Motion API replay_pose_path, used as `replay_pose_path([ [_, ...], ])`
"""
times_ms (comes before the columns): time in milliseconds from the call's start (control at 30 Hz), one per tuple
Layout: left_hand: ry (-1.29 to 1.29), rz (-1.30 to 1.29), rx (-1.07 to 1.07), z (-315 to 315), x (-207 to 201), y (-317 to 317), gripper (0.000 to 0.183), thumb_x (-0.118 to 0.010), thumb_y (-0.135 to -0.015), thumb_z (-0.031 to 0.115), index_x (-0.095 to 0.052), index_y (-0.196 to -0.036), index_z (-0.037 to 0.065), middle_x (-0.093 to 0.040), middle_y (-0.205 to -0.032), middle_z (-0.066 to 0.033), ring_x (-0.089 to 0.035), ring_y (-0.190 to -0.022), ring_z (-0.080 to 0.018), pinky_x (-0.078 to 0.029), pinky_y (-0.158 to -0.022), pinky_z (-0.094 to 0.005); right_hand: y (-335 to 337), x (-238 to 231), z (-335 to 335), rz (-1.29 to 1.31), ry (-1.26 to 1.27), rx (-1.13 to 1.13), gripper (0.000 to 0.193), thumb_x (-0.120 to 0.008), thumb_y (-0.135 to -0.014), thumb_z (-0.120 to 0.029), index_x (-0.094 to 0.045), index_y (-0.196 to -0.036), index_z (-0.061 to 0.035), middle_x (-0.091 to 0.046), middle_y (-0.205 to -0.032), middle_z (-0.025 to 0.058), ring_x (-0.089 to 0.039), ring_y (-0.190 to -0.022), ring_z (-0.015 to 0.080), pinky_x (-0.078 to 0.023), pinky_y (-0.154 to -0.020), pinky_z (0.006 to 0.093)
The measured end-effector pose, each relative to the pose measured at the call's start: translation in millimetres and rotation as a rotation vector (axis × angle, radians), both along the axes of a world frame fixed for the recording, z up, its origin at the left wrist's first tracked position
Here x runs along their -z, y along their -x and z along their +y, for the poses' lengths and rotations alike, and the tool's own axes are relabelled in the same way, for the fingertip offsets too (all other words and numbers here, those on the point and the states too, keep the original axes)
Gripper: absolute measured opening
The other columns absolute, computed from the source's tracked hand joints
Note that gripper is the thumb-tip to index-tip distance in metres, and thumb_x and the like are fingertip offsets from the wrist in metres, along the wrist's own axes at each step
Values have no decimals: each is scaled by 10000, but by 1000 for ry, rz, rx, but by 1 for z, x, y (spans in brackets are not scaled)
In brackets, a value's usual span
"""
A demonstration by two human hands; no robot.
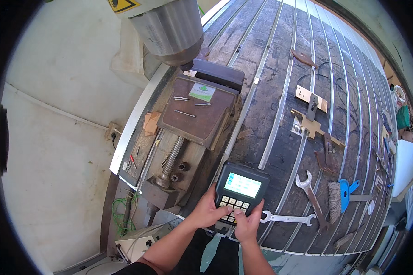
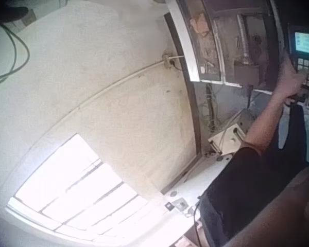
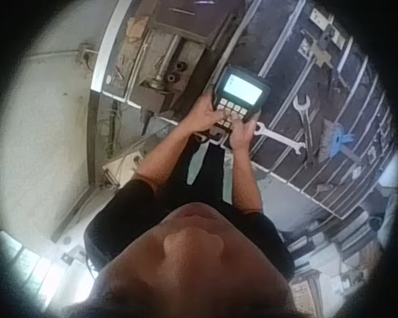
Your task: Operating a CNC machine using a handheld controller and changing the tool bit using wrenches.
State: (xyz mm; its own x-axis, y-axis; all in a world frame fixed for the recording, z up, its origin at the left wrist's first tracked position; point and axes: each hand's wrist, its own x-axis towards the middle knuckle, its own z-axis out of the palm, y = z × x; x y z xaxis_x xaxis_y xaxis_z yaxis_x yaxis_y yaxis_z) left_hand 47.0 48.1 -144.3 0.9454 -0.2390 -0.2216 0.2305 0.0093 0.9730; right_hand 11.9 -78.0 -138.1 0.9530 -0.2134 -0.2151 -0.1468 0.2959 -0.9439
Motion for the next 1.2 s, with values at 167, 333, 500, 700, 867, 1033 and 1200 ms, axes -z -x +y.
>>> replay_pose_path([
  [167,-53,-27,-10,0,-2,0,555,-635,-692,117,-379,-1158,-39,-565,-988,-187,-571,-931,-266,-428,-815,-349,-1,-1,1,5,-5,7,544,-495,-739,-23,-287,-1241,13,-451,-1102,97,-441,-1010,163,-331,-913,297],
  [333,-10,7,-24,-1,2,1,566,-637,-685,118,-375,-1161,-39,-566,-993,-188,-571,-933,-269,-426,-820,-349,1,1,0,2,-11,-8,556,-494,-738,-16,-280,-1250,8,-448,-1111,97,-439,-1017,164,-330,-916,297],
  [500,-6,-55,-41,0,4,3,538,-608,-729,137,-366,-1173,-47,-566,-990,-195,-570,-935,-270,-421,-826,-344,1,-2,2,11,-19,-5,582,-488,-737,0,-255,-1270,10,-437,-1128,97,-432,-1028,166,-322,-922,292],
  [700,-4,62,-92,-4,-1,0,450,-527,-819,217,-401,-1142,-70,-575,-984,-216,-575,-938,-280,-428,-803,-346,4,8,-3,37,-38,5,588,-502,-727,-9,-266,-1265,4,-444,-1117,96,-439,-1018,165,-326,-917,291],
  [867,-76,46,-94,-4,-6,0,443,-525,-825,236,-418,-1133,-62,-584,-966,-215,-584,-926,-288,-436,-785,-349,2,4,-1,29,-17,5,577,-504,-719,-7,-281,-1251,2,-449,-1099,92,-443,-1005,163,-330,-911,293],
  [1033,-12,50,-107,-5,-2,0,431,-523,-827,232,-424,-1122,-67,-583,-959,-220,-582,-926,-302,-436,-784,-351,1,4,-1,24,-8,5,556,-502,-716,-4,-298,-1233,-2,-454,-1088,89,-447,-995,161,-331,-909,295],
  [1200,-48,11,-111,-5,-9,-2,456,-573,-794,252,-440,-1090,-67,-588,-944,-220,-591,-902,-309,-442,-772,-355,-2,0,0,15,1,2,538,-502,-715,-1,-308,-1217,-8,-464,-1069,88,-452,-989,158,-344,-895,294],
])
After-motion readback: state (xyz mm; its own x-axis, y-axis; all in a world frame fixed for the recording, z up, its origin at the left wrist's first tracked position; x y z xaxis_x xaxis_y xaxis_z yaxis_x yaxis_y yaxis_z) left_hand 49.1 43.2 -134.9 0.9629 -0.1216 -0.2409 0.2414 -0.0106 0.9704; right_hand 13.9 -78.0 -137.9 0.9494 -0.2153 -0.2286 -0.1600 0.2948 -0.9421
